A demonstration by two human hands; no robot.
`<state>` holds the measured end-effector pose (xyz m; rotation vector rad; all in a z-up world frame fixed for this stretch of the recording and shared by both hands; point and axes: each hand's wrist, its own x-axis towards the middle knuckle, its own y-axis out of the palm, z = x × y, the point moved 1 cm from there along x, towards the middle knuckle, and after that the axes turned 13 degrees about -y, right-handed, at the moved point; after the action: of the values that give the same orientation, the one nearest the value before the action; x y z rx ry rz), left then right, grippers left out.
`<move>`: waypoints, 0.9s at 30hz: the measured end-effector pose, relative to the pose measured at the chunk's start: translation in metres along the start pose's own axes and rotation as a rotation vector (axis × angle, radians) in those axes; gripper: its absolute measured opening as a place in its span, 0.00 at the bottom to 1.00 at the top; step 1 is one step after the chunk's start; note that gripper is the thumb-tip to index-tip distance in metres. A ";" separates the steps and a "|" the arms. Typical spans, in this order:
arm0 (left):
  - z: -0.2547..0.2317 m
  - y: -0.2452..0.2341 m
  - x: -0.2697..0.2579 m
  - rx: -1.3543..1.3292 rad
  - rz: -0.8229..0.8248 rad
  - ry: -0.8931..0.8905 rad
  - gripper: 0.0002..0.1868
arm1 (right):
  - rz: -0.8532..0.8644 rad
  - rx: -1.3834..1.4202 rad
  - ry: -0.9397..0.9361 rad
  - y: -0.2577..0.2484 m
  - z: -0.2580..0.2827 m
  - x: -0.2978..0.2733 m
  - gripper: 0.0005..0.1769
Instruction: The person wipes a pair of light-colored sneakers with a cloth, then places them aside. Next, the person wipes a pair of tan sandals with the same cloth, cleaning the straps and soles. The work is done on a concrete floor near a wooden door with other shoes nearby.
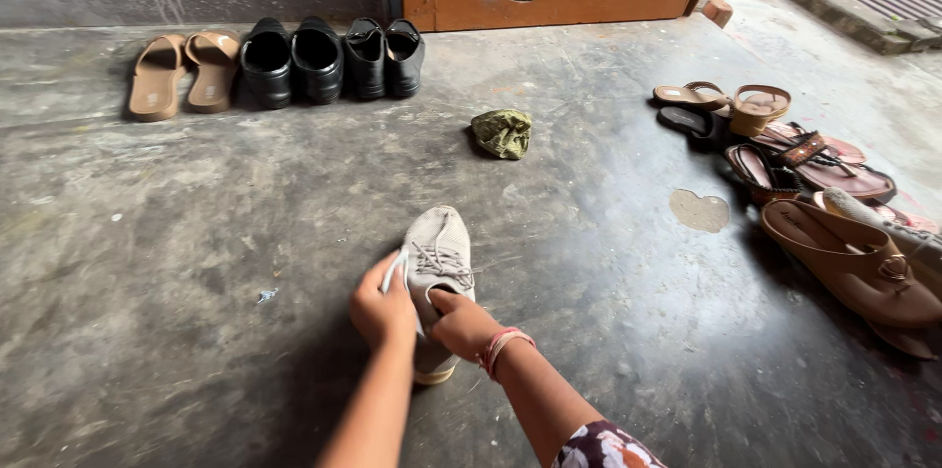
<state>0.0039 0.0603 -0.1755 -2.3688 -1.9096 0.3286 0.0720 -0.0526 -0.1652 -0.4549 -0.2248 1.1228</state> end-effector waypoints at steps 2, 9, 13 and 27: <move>-0.011 0.010 0.017 0.045 0.189 0.074 0.12 | 0.014 -0.099 0.044 -0.002 0.007 -0.004 0.18; 0.014 -0.006 -0.010 0.133 0.403 0.196 0.17 | 0.018 -0.153 0.107 0.009 0.032 -0.016 0.22; 0.029 -0.018 -0.002 0.042 0.471 0.175 0.17 | 0.046 -0.327 0.046 0.013 0.031 -0.014 0.25; 0.012 -0.022 0.045 0.294 0.454 0.063 0.11 | 0.031 -0.298 -0.017 0.013 0.017 -0.016 0.32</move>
<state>-0.0103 0.1078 -0.1880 -2.5391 -1.1811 0.5148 0.0482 -0.0580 -0.1549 -0.7151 -0.4045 1.1280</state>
